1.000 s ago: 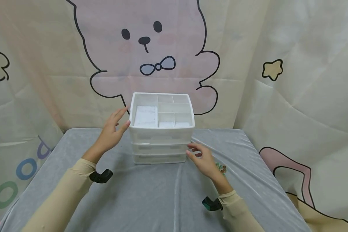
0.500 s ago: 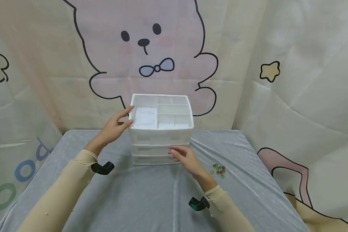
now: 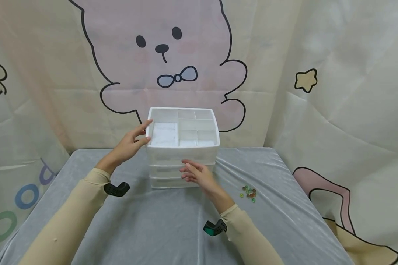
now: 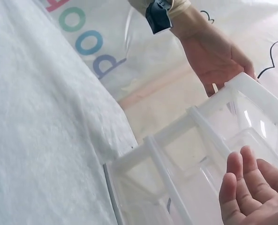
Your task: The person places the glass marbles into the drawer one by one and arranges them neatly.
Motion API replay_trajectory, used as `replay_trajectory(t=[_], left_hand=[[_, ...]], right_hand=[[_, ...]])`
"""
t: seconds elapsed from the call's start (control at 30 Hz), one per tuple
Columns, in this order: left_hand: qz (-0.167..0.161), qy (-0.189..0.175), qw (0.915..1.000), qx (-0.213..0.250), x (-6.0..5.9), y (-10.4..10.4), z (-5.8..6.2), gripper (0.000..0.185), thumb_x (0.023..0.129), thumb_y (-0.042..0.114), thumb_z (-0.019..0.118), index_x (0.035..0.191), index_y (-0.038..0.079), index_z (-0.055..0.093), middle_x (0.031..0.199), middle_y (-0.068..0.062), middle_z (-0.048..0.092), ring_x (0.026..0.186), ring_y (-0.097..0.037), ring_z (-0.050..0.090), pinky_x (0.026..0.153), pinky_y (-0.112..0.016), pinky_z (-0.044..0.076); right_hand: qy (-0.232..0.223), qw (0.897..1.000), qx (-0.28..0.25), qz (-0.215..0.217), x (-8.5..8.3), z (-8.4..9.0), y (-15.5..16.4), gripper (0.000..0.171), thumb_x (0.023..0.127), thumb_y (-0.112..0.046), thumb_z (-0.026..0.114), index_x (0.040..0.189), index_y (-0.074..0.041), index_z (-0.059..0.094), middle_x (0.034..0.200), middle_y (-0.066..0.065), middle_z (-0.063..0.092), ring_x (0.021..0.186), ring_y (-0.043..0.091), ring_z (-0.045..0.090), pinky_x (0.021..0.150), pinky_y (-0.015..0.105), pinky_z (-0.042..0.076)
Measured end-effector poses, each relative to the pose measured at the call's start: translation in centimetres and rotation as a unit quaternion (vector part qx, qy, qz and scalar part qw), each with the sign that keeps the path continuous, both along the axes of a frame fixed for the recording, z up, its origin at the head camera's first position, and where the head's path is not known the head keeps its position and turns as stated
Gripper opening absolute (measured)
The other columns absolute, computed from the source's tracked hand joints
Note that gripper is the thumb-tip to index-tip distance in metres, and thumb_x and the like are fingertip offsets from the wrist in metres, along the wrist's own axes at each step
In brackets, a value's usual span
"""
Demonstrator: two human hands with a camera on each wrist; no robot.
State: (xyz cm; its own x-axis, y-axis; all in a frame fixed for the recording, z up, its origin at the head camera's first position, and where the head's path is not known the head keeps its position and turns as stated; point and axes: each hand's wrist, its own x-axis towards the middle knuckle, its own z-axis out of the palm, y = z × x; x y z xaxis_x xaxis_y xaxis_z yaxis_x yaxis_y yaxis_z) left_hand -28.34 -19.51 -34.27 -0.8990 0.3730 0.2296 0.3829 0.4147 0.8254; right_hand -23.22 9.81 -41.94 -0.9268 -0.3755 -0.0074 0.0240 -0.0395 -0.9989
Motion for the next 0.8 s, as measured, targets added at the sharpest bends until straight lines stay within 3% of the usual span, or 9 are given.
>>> replay_trajectory(t=[0.1, 0.3, 0.53, 0.8], left_hand=[[-0.008, 0.002, 1.0, 0.0, -0.2, 0.1, 0.0, 0.063, 0.108, 0.024, 0.049, 0.163, 0.028, 0.02, 0.171, -0.005, 0.014, 0.15, -0.041, 0.025, 0.115, -0.067, 0.028], [-0.011, 0.005, 0.9999, 0.011, -0.4, 0.3, -0.1, 0.064, 0.107, 0.018, 0.05, 0.163, 0.023, 0.021, 0.171, -0.008, 0.014, 0.15, -0.042, 0.026, 0.116, -0.066, 0.027], [-0.021, 0.01, 0.9997, 0.007, -0.5, 0.0, -0.2, 0.065, 0.106, 0.02, 0.052, 0.163, 0.021, 0.021, 0.171, -0.003, 0.013, 0.15, -0.041, 0.027, 0.117, -0.065, 0.028], [-0.023, 0.0, 0.9997, -0.001, -0.6, -0.5, 0.1, 0.067, 0.105, 0.025, 0.055, 0.163, 0.024, 0.022, 0.171, -0.002, 0.015, 0.148, -0.039, 0.03, 0.115, -0.065, 0.031]], right_hand=[[-0.024, 0.999, -0.028, -0.013, -0.1, 0.0, -0.6, 0.044, 0.107, -0.027, 0.05, 0.144, -0.002, 0.054, 0.12, 0.02, 0.069, 0.087, 0.005, 0.07, 0.082, 0.024, 0.056], [-0.079, 0.991, -0.108, -0.017, -0.1, 0.0, -1.6, 0.045, 0.109, -0.026, 0.046, 0.145, 0.001, 0.05, 0.099, -0.004, 0.07, 0.082, 0.007, 0.067, 0.079, 0.024, 0.053], [-0.132, 0.975, -0.176, -0.041, -0.3, -0.3, -2.4, 0.04, 0.11, -0.027, 0.041, 0.141, -0.003, 0.053, 0.095, -0.006, 0.067, 0.082, 0.009, 0.061, 0.079, 0.023, 0.051], [-0.144, 0.972, -0.178, -0.052, -0.4, -0.1, -2.6, 0.042, 0.111, -0.027, 0.038, 0.141, -0.001, 0.051, 0.092, -0.008, 0.066, 0.081, 0.008, 0.06, 0.077, 0.022, 0.051]])
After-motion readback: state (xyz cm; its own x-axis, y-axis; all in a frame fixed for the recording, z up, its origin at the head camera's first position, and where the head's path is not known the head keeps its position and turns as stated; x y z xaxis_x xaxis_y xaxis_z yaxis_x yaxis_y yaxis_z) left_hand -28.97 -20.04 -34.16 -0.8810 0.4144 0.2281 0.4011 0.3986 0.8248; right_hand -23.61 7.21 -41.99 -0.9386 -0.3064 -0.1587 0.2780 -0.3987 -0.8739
